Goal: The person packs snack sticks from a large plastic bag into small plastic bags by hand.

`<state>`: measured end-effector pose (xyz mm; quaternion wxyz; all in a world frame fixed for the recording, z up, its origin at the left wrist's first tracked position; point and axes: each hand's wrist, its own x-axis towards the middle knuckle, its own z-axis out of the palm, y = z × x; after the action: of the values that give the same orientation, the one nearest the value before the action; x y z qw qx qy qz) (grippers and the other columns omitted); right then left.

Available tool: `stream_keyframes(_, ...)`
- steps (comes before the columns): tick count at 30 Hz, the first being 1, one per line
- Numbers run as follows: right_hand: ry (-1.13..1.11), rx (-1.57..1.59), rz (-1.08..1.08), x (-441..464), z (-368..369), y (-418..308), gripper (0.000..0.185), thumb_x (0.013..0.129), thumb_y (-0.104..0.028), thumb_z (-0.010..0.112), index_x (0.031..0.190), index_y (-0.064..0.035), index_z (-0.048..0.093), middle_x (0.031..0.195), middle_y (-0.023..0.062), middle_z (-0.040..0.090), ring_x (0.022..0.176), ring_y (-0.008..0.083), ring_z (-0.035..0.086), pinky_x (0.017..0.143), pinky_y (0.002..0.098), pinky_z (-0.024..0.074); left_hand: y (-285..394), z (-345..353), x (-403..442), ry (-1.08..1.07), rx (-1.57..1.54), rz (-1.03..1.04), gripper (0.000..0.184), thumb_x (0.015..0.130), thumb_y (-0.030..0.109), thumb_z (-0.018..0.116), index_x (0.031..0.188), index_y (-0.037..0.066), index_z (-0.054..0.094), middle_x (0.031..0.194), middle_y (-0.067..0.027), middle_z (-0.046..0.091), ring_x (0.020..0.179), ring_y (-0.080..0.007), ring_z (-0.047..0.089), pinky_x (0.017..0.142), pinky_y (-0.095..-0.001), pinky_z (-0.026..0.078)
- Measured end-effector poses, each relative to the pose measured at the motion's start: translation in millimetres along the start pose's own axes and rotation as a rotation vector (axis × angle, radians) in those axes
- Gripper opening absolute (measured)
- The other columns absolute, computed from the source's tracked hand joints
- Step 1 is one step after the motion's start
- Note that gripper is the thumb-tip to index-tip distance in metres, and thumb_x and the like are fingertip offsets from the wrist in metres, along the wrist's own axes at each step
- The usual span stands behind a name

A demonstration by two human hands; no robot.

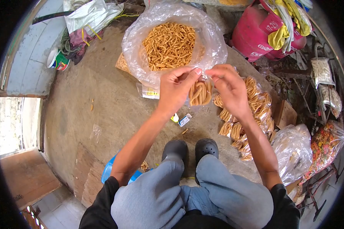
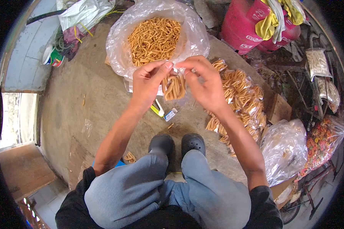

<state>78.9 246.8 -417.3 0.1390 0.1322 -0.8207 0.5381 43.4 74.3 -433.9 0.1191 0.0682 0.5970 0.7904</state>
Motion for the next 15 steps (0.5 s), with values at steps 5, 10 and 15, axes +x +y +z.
stream_keyframes(5, -0.163, 0.330, 0.494, 8, -11, -7, 0.021, 0.086, -0.013, 0.070, 0.101, 0.0009, 0.068, 0.089, 0.0018, 0.066, 0.081, 0.0068, 0.058, 0.073, 0.0250, 0.0467, 5, 9, -7, -0.030, 0.101, 0.104, 0.018, 0.092, 0.013, 0.063, 0.099, -0.003, 0.068, 0.082, -0.0055, 0.069, 0.074, -0.0071, 0.064, 0.064, -0.0202, 0.051)
stream_keyframes(10, -0.176, 0.207, 0.341, 6, -11, 0, 0.017, 0.084, -0.013, 0.071, 0.098, -0.0013, 0.070, 0.090, 0.0038, 0.068, 0.079, 0.0072, 0.059, 0.071, 0.0237, 0.0464, 8, 13, -12, -0.029, 0.122, 0.127, 0.018, 0.092, 0.013, 0.063, 0.099, -0.003, 0.068, 0.083, -0.0060, 0.070, 0.074, -0.0059, 0.063, 0.063, -0.0190, 0.050)
stream_keyframes(15, -0.091, 0.261, 0.356, 7, -4, 1, 0.016, 0.086, -0.013, 0.069, 0.097, -0.0012, 0.070, 0.086, 0.0034, 0.068, 0.078, 0.0071, 0.058, 0.070, 0.0240, 0.0464, -1, 8, -6, -0.007, 0.118, 0.149, 0.016, 0.092, 0.009, 0.061, 0.101, -0.003, 0.065, 0.091, -0.0094, 0.070, 0.079, -0.0069, 0.064, 0.065, -0.0197, 0.051)
